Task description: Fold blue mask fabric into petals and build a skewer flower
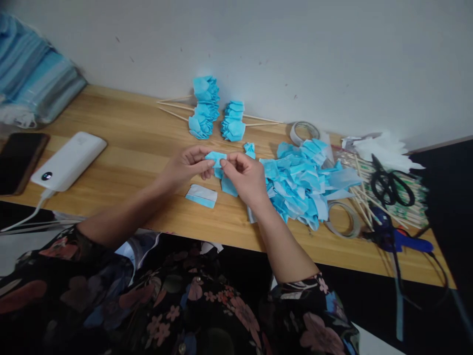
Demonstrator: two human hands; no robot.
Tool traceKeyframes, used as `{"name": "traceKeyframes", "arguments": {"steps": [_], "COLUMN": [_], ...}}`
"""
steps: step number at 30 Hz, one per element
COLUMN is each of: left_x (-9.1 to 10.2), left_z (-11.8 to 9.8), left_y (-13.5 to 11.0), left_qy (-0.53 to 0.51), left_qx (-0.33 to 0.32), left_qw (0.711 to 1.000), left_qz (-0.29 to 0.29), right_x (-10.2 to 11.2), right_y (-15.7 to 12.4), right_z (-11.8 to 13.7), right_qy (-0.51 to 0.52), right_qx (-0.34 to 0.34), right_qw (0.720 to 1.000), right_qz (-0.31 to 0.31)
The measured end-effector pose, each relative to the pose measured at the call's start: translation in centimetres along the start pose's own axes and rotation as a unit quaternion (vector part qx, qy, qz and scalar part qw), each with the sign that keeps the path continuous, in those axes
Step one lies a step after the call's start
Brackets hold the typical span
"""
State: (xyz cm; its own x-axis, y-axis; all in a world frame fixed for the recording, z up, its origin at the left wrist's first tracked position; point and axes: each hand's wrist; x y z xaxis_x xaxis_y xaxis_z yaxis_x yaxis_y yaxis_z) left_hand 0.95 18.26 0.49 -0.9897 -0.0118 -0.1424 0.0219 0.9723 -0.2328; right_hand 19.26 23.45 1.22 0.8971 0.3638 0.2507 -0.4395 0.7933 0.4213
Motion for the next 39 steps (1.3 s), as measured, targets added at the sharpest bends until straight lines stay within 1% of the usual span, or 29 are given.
{"name": "traceKeyframes", "arguments": {"steps": [4,8,14,18,22,25,30,34,39], "left_x": [-0.02,-0.08,-0.03,-0.09,-0.22,-0.15,-0.01,-0.01,0.08], "left_z": [-0.35,-0.71,-0.81,-0.72,-0.74,-0.8,-0.91,-0.8,-0.46], "left_y": [-0.09,-0.31,-0.34,-0.29,-0.24,-0.2,-0.28,-0.41,-0.31], "left_qy": [0.001,0.018,0.025,0.031,0.022,0.007,0.009,0.026,0.039], "left_qx": [0.016,0.026,0.021,0.028,0.053,0.057,0.047,0.034,0.018], "left_qw": [1.0,0.999,0.999,0.999,0.998,0.998,0.999,0.999,0.999], "left_qz": [0.003,0.007,0.013,-0.003,-0.003,-0.002,-0.002,-0.017,-0.02], "right_x": [0.13,0.1,0.04,0.0,-0.04,-0.03,-0.04,-0.07,-0.1], "right_y": [0.06,0.08,0.14,0.13,0.12,0.11,0.04,-0.03,0.0], "right_z": [0.25,0.32,0.47,0.6,0.62,0.65,0.63,0.51,0.63], "right_qy": [0.009,0.006,-0.001,-0.001,-0.006,0.001,0.011,0.0,0.018], "right_qx": [-0.015,-0.01,-0.011,-0.014,-0.015,-0.013,-0.02,-0.018,-0.011], "right_qw": [1.0,1.0,1.0,1.0,1.0,1.0,1.0,1.0,1.0], "right_qz": [-0.012,-0.009,-0.011,-0.009,-0.002,-0.004,-0.011,-0.002,0.003]}}
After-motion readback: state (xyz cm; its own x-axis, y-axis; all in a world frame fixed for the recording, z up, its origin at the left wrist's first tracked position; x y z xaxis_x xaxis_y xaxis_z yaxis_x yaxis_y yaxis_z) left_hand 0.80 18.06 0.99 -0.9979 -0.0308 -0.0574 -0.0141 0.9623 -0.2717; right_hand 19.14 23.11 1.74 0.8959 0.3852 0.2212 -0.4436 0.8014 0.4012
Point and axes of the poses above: each hand's wrist, its own y-axis towards the middle knuckle, its own x-axis out of the back of the hand, z = x × y, and after that the axes turned 15 degrees about x, right-handed
